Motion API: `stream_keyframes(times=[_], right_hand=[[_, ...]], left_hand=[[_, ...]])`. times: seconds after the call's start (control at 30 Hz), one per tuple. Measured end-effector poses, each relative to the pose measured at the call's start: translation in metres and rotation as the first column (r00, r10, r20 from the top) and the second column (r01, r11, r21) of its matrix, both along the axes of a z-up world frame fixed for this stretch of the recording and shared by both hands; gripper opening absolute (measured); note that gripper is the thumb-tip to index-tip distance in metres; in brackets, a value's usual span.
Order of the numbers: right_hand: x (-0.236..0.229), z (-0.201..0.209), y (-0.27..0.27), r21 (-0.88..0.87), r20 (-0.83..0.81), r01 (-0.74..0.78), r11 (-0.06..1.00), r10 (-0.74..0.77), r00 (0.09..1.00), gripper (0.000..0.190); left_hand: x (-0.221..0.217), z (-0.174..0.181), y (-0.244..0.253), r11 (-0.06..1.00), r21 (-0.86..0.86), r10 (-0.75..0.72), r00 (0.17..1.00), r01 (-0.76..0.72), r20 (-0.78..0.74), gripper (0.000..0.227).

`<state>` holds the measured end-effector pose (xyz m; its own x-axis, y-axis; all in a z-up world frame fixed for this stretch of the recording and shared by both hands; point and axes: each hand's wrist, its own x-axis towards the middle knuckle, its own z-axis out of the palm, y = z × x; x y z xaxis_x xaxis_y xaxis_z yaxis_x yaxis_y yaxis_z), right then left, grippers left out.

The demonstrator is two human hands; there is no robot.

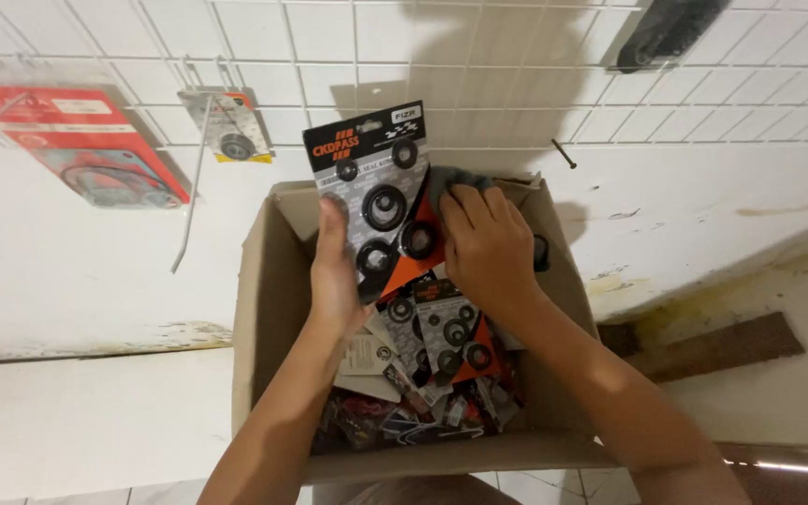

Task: The person uses a cloth to wipe the surface of various packaged items retrieved from a cardboard box. They clean the front and back of each package, including items with circular components and rectangular boxes, before placing them back into the box.

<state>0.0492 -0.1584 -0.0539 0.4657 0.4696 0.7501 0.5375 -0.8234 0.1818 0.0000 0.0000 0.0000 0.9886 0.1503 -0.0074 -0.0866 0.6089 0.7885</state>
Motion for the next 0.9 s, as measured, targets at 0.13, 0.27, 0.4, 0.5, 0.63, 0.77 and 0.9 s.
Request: stream_keyframes(times=[0.13, 0.27, 0.4, 0.5, 0.63, 0.77, 0.9], right_hand=[[0.019, -0.013, -0.009, -0.048, 0.111, 0.040, 0.998, -0.034, 0.993, 0.034], [0.020, -0.013, -0.008, -0.005, 0.040, 0.005, 1.000, -0.005, 0.999, 0.037], [-0.017, 0.000, 0.015, 0.009, -0.150, -0.042, 0.999, 0.043, 0.988, 0.025], [-0.027, 0.007, 0.018, 0.013, -0.219, -0.009, 1.000, 0.012, 0.976, 0.022], [-0.035, -0.004, 0.023, 0.012, -0.338, 0.007, 1.000, -0.003, 0.941, 0.017], [-0.060, -0.004, 0.043, 0.032, -0.309, -0.224, 0.974, 0.223, 0.925, 0.021], [-0.029, -0.054, 0.034, 0.012, -0.125, -0.320, 0.947, 0.319, 0.939, 0.016]], left_hand=[[0.006, -0.014, 0.004, 0.999, 0.043, -0.024, 0.999, 0.025, -0.024, 0.081], [0.006, -0.011, 0.001, 0.988, 0.025, -0.155, 0.986, 0.153, 0.060, 0.078], [0.023, -0.053, 0.021, 0.953, -0.257, -0.168, 0.986, 0.162, 0.000, 0.075], [0.003, -0.009, -0.002, 0.979, -0.201, 0.021, 0.997, -0.036, -0.078, 0.092], [0.012, -0.025, 0.000, 0.968, -0.238, 0.054, 0.993, -0.078, -0.102, 0.095], [0.025, -0.059, 0.004, 0.919, -0.381, 0.051, 0.988, -0.104, -0.145, 0.095], [0.031, -0.067, 0.008, 0.890, -0.438, 0.020, 0.970, -0.129, -0.244, 0.080]])
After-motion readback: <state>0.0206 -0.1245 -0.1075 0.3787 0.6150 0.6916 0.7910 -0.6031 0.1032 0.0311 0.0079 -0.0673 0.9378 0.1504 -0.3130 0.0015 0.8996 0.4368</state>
